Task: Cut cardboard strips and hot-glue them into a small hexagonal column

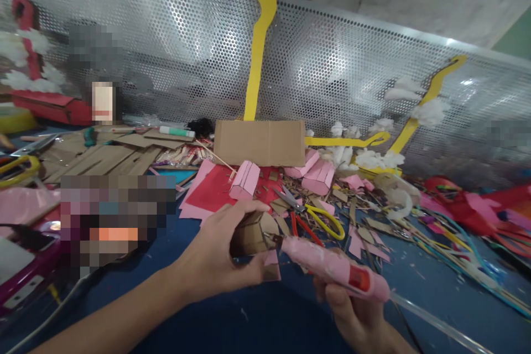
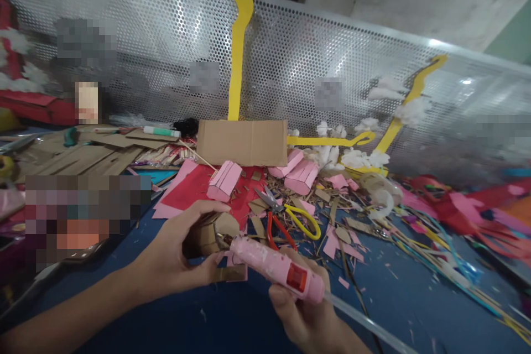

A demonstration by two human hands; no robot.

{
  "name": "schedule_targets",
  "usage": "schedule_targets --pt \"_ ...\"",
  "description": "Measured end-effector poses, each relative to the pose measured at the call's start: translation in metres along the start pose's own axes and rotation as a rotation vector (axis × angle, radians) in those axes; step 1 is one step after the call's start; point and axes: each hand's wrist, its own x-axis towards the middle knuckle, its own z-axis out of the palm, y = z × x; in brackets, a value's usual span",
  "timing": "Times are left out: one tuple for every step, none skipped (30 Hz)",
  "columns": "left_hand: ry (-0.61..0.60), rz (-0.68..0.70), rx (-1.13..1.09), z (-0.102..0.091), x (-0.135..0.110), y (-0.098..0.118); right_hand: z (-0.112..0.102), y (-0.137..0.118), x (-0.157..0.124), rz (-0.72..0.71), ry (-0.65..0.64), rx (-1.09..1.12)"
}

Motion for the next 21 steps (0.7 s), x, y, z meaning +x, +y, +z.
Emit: schedule_targets --pt "-0.002 0.012 0.010 0.000 0.000 0.001 0.000 0.000 0.000 -0.007 -0.013 0.004" --pt "-0.003 0.022 0.015 0.000 0.000 0.001 0.000 0.001 0.000 -0.009 -0.019 0.007" --pt "-0.005 0.026 0.013 0.001 0.001 0.001 0.000 0.001 -0.001 -0.005 -0.014 0.007" --pt "-0.005 0.023 0.005 0.000 0.001 0.001 0.001 0.001 -0.001 0.007 -0.003 0.001" --pt "-0.002 0.014 -0.008 0.000 0.001 0.001 0.001 0.000 -0.002 0.018 0.011 -0.003" --pt "0.002 -0.001 -0.024 -0.001 0.001 0.000 0.001 -0.001 -0.002 0.025 0.020 -0.005" --pt "0.009 -0.019 -0.044 -0.001 0.001 -0.001 0.001 -0.002 -0.001 0.025 0.019 -0.004" --pt "0.017 -0.041 -0.069 -0.002 0.000 -0.002 0.001 -0.003 0.001 0.017 0.010 0.000" --pt "0.024 -0.060 -0.099 -0.002 0.000 -0.003 0.000 -0.005 0.004 0.006 0.000 0.002" --pt "0.029 -0.075 -0.130 -0.002 0.000 -0.004 -0.001 -0.007 0.007 -0.010 -0.008 0.003" --pt "0.028 -0.082 -0.159 -0.002 0.000 -0.004 -0.001 -0.008 0.010 -0.023 -0.007 -0.001" --pt "0.027 -0.085 -0.185 -0.001 0.000 -0.004 -0.002 -0.010 0.013 -0.033 -0.004 -0.005" --pt "0.029 -0.083 -0.208 0.000 0.001 -0.004 -0.001 -0.011 0.016 -0.037 0.005 -0.004" --pt "0.032 -0.076 -0.230 0.001 0.001 -0.003 -0.001 -0.011 0.018 -0.028 0.025 0.002" --pt "0.042 -0.067 -0.256 0.002 0.001 -0.001 0.000 -0.011 0.019 -0.011 0.043 0.013" --pt "0.054 -0.062 -0.288 0.002 0.001 0.001 0.001 -0.010 0.019 0.018 0.062 0.027" --pt "0.066 -0.060 -0.327 0.002 0.001 0.002 0.002 -0.009 0.018 0.053 0.092 0.040" --pt "0.081 -0.064 -0.376 0.001 0.002 0.003 0.003 -0.009 0.017 0.079 0.119 0.052" --pt "0.090 -0.078 -0.432 -0.001 0.002 0.004 0.003 -0.008 0.016 0.096 0.140 0.062" --pt "0.094 -0.104 -0.493 -0.002 0.003 0.004 0.003 -0.008 0.015 0.099 0.155 0.069" --pt "0.095 -0.139 -0.558 -0.004 0.003 0.002 0.003 -0.008 0.015 0.089 0.146 0.071"
